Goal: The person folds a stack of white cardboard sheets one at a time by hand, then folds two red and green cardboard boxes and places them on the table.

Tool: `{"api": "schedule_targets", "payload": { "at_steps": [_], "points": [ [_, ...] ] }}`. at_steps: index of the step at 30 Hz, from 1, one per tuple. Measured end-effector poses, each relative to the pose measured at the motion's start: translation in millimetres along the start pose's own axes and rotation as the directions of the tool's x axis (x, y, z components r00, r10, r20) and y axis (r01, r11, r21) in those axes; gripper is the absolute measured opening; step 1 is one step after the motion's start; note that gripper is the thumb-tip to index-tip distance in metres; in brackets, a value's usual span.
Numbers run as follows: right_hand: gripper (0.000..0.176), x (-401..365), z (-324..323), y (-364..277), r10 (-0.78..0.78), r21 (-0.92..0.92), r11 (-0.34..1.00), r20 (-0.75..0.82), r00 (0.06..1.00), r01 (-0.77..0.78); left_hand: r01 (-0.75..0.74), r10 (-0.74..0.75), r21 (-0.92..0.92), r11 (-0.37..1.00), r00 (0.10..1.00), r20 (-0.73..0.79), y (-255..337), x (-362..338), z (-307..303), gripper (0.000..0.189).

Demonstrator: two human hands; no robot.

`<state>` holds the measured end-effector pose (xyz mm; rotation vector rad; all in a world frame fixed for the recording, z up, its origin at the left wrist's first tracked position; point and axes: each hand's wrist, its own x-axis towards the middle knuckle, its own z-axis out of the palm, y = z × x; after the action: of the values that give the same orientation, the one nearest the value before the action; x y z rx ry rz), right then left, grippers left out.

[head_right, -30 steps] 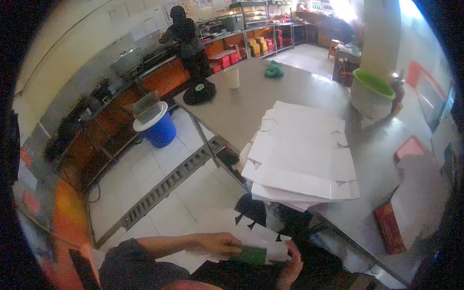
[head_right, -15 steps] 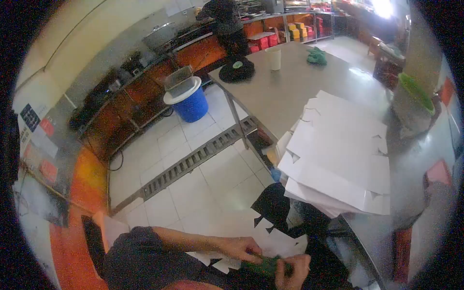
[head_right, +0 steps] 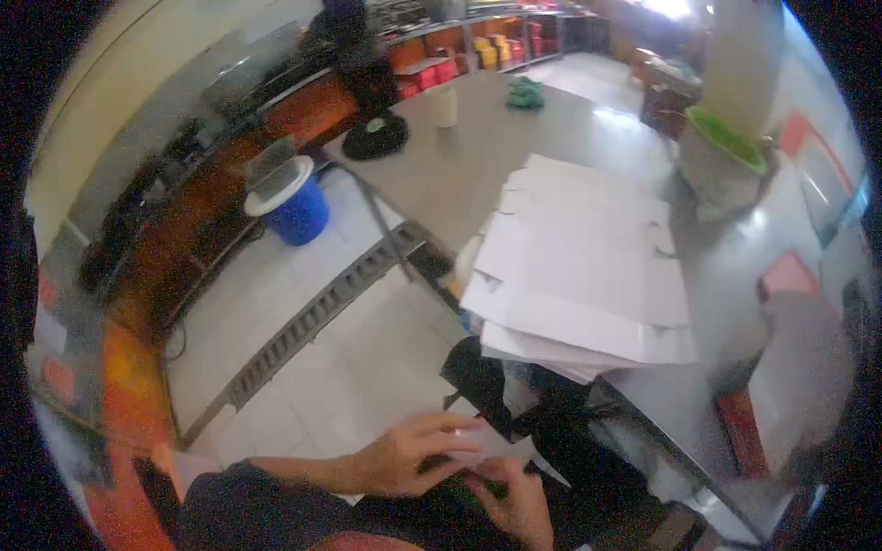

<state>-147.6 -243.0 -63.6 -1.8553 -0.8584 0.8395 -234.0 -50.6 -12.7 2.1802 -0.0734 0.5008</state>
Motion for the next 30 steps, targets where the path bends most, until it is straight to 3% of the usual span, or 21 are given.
{"api": "schedule_targets", "payload": {
  "at_steps": [2, 3, 4, 6, 8, 9, 10, 11, 12, 13, 14, 15, 17, 18, 20, 22, 23, 25, 26, 28, 30],
  "points": [
    [0.034, 31.7, 3.9, -6.2, -0.146, 0.292, 0.933, -0.224, 0.964, 0.209, -0.107, 0.104, -0.142, 0.984, 0.994, -0.025, 29.8, 5.4, -1.6, 0.023],
    [0.035, 44.4, -1.2, -25.2, -0.061, 0.393, 0.912, -0.154, 0.986, 0.118, -0.184, 0.171, -0.260, 0.948, 0.983, -0.074, 38.8, 3.2, -2.3, 0.025],
    [0.036, 61.9, -7.0, -45.0, 0.000, 0.488, 0.872, -0.083, 0.997, 0.041, -0.179, 0.177, -0.268, 0.947, 0.984, -0.032, 38.9, 0.3, -1.3, 0.025],
    [0.036, 89.8, -3.5, -74.2, 0.001, 0.734, 0.671, 0.137, 0.991, -0.102, 0.031, 0.159, -0.472, 0.881, 0.921, 0.356, 31.3, -12.2, 9.2, 0.027],
    [0.038, 122.0, 14.9, -76.7, -0.159, 0.757, 0.644, 0.274, 0.949, -0.111, 0.299, 0.195, -0.541, 0.786, 0.711, 0.676, 16.8, -28.7, 21.6, 0.029],
    [0.039, 134.4, 29.2, -74.2, -0.218, 0.819, 0.551, 0.329, 0.919, -0.163, 0.436, 0.229, -0.520, 0.734, 0.562, 0.795, 6.8, -34.9, 24.4, 0.030],
    [0.039, 142.0, 44.7, -71.0, -0.285, 0.866, 0.449, 0.374, 0.883, -0.221, 0.438, 0.234, -0.501, 0.747, 0.532, 0.814, -4.9, -39.9, 23.4, 0.030],
    [0.039, 144.3, 53.5, -72.1, -0.276, 0.864, 0.422, 0.412, 0.868, -0.275, 0.464, -0.080, -0.205, 0.862, 0.523, 0.849, -16.4, -47.6, 20.9, 0.034],
    [0.039, 146.6, 67.1, -68.0, -0.285, 0.878, 0.401, 0.389, 0.876, -0.260, 0.484, -0.383, 0.110, 0.868, 0.512, 0.769, -30.3, -60.9, 19.4, 0.039],
    [0.039, 150.9, 83.5, -60.3, -0.290, 0.872, 0.364, 0.441, 0.849, -0.328, 0.416, -0.444, 0.174, 0.892, 0.740, 0.505, -52.6, -90.0, 20.7, 0.042],
    [0.040, 154.5, 100.4, -51.4, -0.296, 0.857, 0.327, 0.492, 0.819, -0.397, 0.364, -0.413, 0.250, 0.898, 0.891, 0.189, -78.4, -123.5, 23.3, 0.045],
    [0.040, 158.2, 118.9, -41.8, -0.298, 0.869, 0.305, 0.476, 0.827, -0.390, 0.475, -0.473, -0.022, 0.880, 0.870, -0.140, -106.1, -149.9, 32.1, 0.050],
    [0.040, 157.0, 155.6, -28.2, -0.252, 0.870, 0.261, 0.479, 0.841, -0.418, 0.487, -0.572, -0.302, 0.820, 0.716, -0.400, -105.8, -154.3, 26.5, 0.055],
    [0.040, 154.8, 169.8, -23.4, -0.250, 0.879, 0.243, 0.465, 0.849, -0.410, 0.392, -0.567, -0.414, 0.822, 0.640, -0.519, -101.3, -150.9, 16.7, 0.052],
    [0.039, 154.9, 185.3, -21.3, -0.225, 0.881, 0.170, 0.471, 0.853, -0.441, 0.279, -0.564, -0.502, 0.819, 0.556, -0.611, -82.6, -109.6, 6.1, 0.050],
    [0.038, 154.0, 181.2, -24.8, -0.244, 0.899, 0.132, 0.437, 0.866, -0.417, 0.256, -0.494, -0.446, 0.858, 0.166, -0.854, -69.7, -68.4, 7.5, 0.051],
    [0.035, 153.4, 175.2, -25.3, -0.274, 0.930, 0.169, 0.364, 0.890, -0.328, 0.263, -0.498, -0.447, 0.855, 0.171, -0.850, -72.1, -68.5, 2.5, 0.051],
    [0.034, 151.5, 155.8, -23.1, -0.291, 0.945, 0.228, 0.296, 0.910, -0.235, 0.317, -0.363, -0.267, 0.910, 0.301, -0.882, -81.5, -64.3, -7.6, 0.050],
    [0.032, 148.8, 146.3, -22.0, -0.191, 0.958, 0.204, 0.242, 0.951, -0.202, 0.313, -0.376, -0.284, 0.906, 0.291, -0.880, -81.7, -63.4, -10.2, 0.050],
    [0.032, 147.8, 125.6, -14.4, -0.082, 0.968, 0.192, 0.178, 0.981, -0.160, 0.218, -0.251, -0.161, 0.963, 0.493, -0.833, -81.3, -60.5, -16.0, 0.052],
    [0.028, 144.7, 103.7, -1.3, -0.226, 0.927, -0.336, 0.094, 0.969, -0.169, 0.196, -0.314, -0.249, 0.948, 0.465, -0.828, -82.3, -57.7, -13.2, 0.053]
  ]
}}
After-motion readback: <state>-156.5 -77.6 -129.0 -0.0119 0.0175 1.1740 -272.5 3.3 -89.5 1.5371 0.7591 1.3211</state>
